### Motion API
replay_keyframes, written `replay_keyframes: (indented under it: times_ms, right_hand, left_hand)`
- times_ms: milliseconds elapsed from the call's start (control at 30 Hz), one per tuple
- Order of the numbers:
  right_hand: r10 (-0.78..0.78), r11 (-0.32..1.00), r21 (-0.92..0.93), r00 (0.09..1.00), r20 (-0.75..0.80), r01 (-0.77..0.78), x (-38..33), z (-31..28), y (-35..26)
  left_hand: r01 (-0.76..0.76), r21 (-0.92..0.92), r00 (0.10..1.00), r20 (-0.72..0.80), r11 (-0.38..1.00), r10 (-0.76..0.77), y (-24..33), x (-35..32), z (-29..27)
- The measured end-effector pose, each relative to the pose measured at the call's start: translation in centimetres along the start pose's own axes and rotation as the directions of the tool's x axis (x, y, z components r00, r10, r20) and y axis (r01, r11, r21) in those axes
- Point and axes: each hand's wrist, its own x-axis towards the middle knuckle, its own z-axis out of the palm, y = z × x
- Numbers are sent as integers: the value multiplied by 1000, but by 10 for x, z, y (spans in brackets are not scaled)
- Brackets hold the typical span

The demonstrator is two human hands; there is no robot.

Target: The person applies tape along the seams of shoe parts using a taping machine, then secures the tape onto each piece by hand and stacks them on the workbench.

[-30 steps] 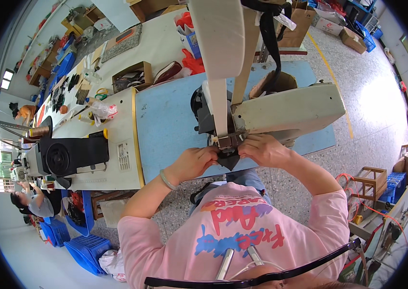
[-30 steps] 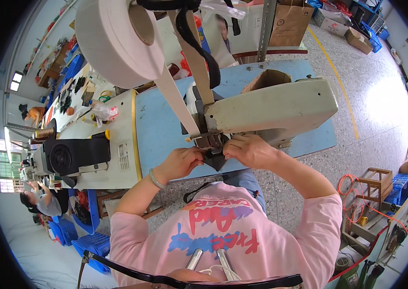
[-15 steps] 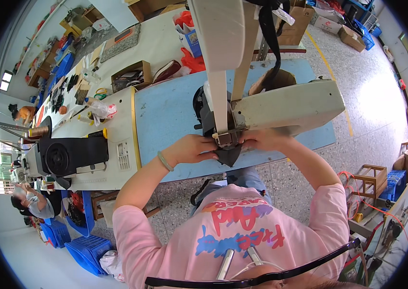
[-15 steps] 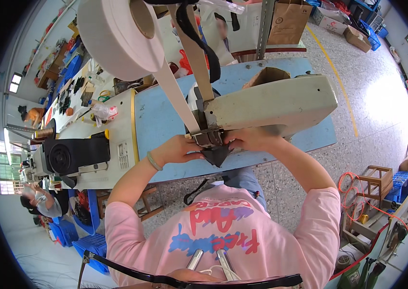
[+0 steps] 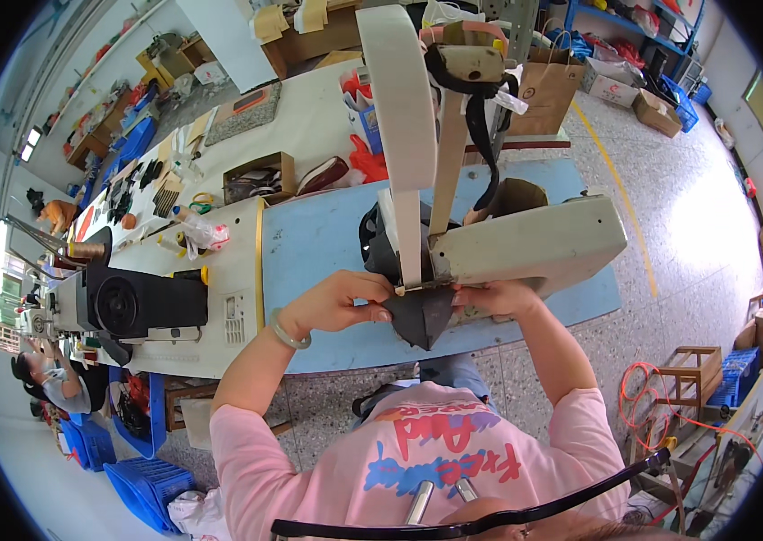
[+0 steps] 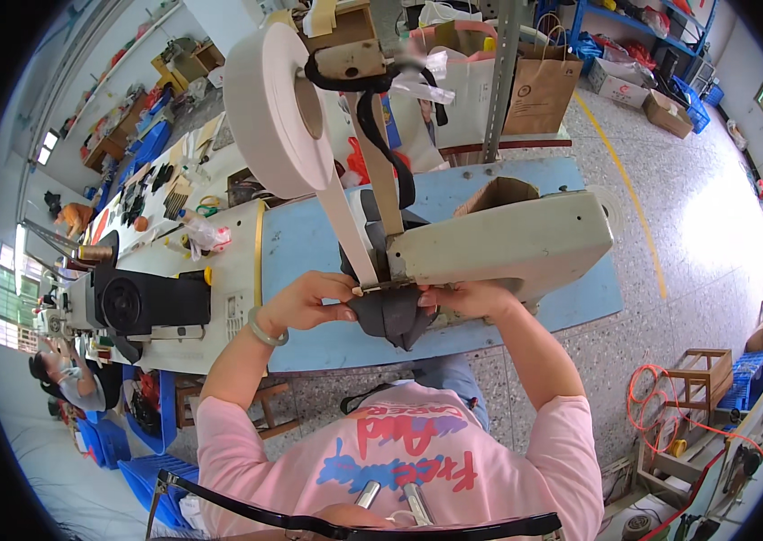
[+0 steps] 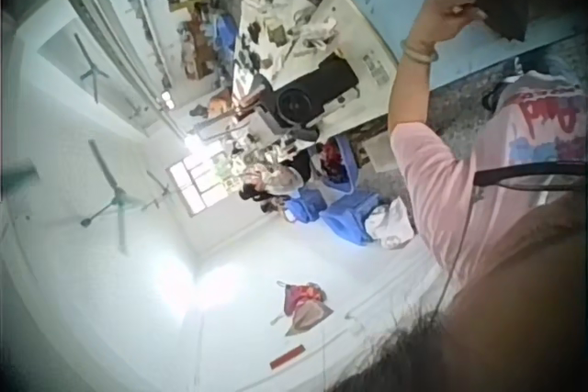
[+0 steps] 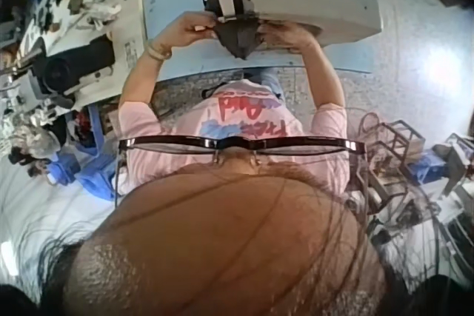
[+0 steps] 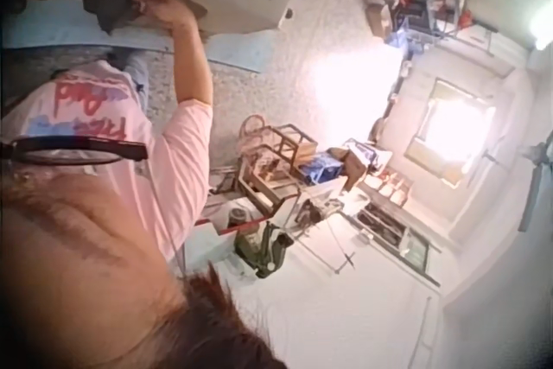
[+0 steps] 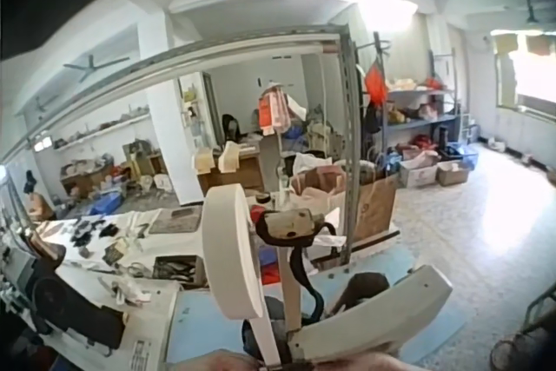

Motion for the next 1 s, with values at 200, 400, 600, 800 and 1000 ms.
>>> replay_keyframes:
  times_ms: [200, 400, 600, 800, 1000]
  right_hand:
    - [160, 987, -35, 968, 193, -156, 20, -20, -5]
    - [128, 966, 190, 962, 241, -176, 19, -15, -22]
    - [94, 995, -44, 951, 296, -84, 32, -17, -29]
    - [94, 958, 221, 929, 358, -183, 34, -14, -3]
    - [46, 857, 480, 954, 295, -189, 36, -12, 1]
  left_hand:
    - [313, -208, 929, 269, 927, -254, -1, 15, -19]
    - [236, -110, 935, 297, 966, -194, 1, 22, -15]
    - [308, -202, 919, 316, 930, -236, -10, 18, -14]
    - [271, -301, 939, 292, 914, -182, -25, 13, -5]
    - [372, -471, 926, 248, 800, -285, -33, 8, 0]
